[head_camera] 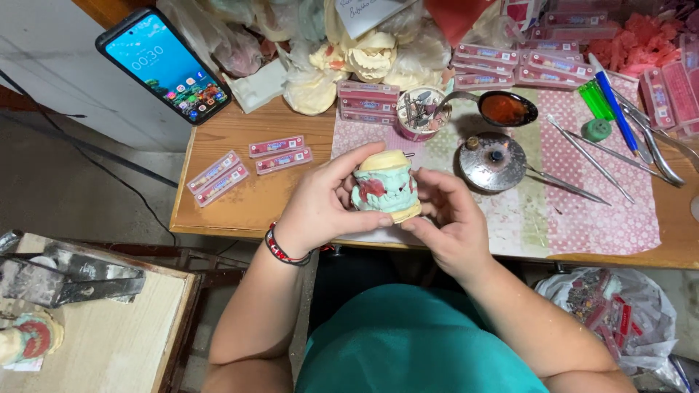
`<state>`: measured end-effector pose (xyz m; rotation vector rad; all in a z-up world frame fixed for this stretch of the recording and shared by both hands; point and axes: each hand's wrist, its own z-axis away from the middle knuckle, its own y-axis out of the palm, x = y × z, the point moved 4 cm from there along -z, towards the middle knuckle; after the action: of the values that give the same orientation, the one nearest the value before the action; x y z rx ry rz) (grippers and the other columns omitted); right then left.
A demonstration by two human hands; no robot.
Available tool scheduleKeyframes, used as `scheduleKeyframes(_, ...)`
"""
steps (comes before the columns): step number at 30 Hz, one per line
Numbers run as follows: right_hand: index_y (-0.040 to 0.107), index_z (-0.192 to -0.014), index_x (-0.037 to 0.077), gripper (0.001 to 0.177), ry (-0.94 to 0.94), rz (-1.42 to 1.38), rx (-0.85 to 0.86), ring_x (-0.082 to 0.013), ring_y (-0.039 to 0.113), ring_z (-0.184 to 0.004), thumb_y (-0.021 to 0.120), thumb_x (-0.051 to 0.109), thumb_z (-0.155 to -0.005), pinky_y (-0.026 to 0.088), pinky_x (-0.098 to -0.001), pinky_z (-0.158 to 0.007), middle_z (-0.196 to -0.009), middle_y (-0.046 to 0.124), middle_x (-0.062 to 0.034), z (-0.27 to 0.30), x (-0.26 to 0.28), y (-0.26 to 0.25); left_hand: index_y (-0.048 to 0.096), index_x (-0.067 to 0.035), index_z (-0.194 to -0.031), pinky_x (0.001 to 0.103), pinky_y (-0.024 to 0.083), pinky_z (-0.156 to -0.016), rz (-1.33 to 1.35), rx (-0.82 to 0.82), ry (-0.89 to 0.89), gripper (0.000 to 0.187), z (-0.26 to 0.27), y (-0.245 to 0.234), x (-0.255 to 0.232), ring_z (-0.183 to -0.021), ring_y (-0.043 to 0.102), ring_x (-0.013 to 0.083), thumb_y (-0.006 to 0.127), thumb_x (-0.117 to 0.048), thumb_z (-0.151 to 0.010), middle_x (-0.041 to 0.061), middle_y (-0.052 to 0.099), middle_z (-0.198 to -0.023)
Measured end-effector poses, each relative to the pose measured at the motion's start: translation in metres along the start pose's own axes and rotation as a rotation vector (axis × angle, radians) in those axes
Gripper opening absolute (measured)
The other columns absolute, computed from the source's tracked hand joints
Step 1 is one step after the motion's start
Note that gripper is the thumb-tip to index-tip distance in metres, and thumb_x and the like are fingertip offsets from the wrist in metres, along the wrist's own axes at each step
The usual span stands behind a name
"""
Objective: Applying material to a dental crown model and fitting it into a larger dental cast on a laboratory bench.
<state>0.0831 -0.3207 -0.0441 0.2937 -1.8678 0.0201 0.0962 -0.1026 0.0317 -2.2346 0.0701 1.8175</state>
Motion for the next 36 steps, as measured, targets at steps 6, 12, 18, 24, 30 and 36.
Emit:
scheduleKeyframes(6,0.062,-0.119,-0.008,0.043,-0.119,0.080,0.032,-0.0279,0.069,-0.116,0.083,0.005,-0.084,0.062,-0.0310,-0.086,-0.135,0.060,-0.0259,-0.009,0.035,0.016,0.063,-0.021,-0.145,0.049,0.057,-0.084,-0.585,0.025,0.208,0.096,0.001,-0.012,-0.029,-0.092,0.073,0.0370,0.096,-0.056,-0.061,0.016,0.074,-0.104)
scheduleKeyframes(12,0.068,-0.117,-0.006,0.043,-0.117,0.174,0.012,-0.0268,0.071,-0.110,0.086,0.011,-0.082,0.063,-0.0321,-0.083,-0.132,0.063,-0.0262,-0.009,0.041,0.016,0.060,-0.009,-0.144,0.054,0.050,-0.101,-0.662,0.041,0.281,0.094,0.003,-0.006,-0.041,-0.119,0.062,0.0424,0.091,-0.056,-0.069,0.019,0.059,-0.134)
scheduleKeyframes(18,0.070,-0.116,-0.003,0.042,-0.140,0.203,0.008,-0.0252,0.070,-0.108,0.088,0.014,-0.081,0.063,-0.0331,-0.083,-0.129,0.064,-0.0245,-0.009,0.047,0.018,0.047,-0.002,-0.150,0.058,0.038,-0.115,-0.678,0.079,0.322,0.123,0.006,0.004,-0.031,-0.134,0.055,0.0421,0.094,-0.066,-0.056,0.018,0.058,-0.145)
scheduleKeyframes(24,0.073,-0.116,0.004,0.045,-0.236,0.297,0.014,-0.0376,0.072,-0.113,0.088,0.029,-0.083,0.059,-0.0458,-0.093,-0.126,0.069,-0.0235,-0.010,0.047,0.016,0.053,-0.002,-0.143,0.055,0.051,-0.106,-0.655,-0.030,0.406,0.101,0.006,0.014,-0.025,-0.124,0.064,0.0443,0.097,-0.016,-0.053,0.021,0.062,-0.136)
scheduleKeyframes(30,0.071,-0.125,0.005,0.029,-0.309,0.567,0.065,-0.0438,0.070,-0.118,0.064,0.004,-0.096,0.056,-0.0533,-0.098,-0.130,0.070,-0.0223,-0.006,0.074,-0.002,0.053,0.001,-0.138,0.056,0.054,-0.099,-0.615,-0.145,0.408,0.095,0.011,0.014,-0.014,-0.117,0.066,0.0472,0.097,-0.013,-0.055,0.023,0.063,-0.131)
scheduleKeyframes(36,0.080,-0.112,0.007,0.017,-0.394,1.165,-0.256,-0.0347,0.073,-0.096,0.081,0.003,-0.095,0.055,-0.0444,-0.089,-0.100,0.077,-0.0119,0.017,0.068,-0.141,0.039,0.004,-0.148,0.055,0.048,-0.108,-0.396,-0.320,0.344,0.113,0.022,-0.003,-0.004,-0.123,0.060,0.0451,0.102,-0.006,-0.055,0.029,0.055,-0.134)
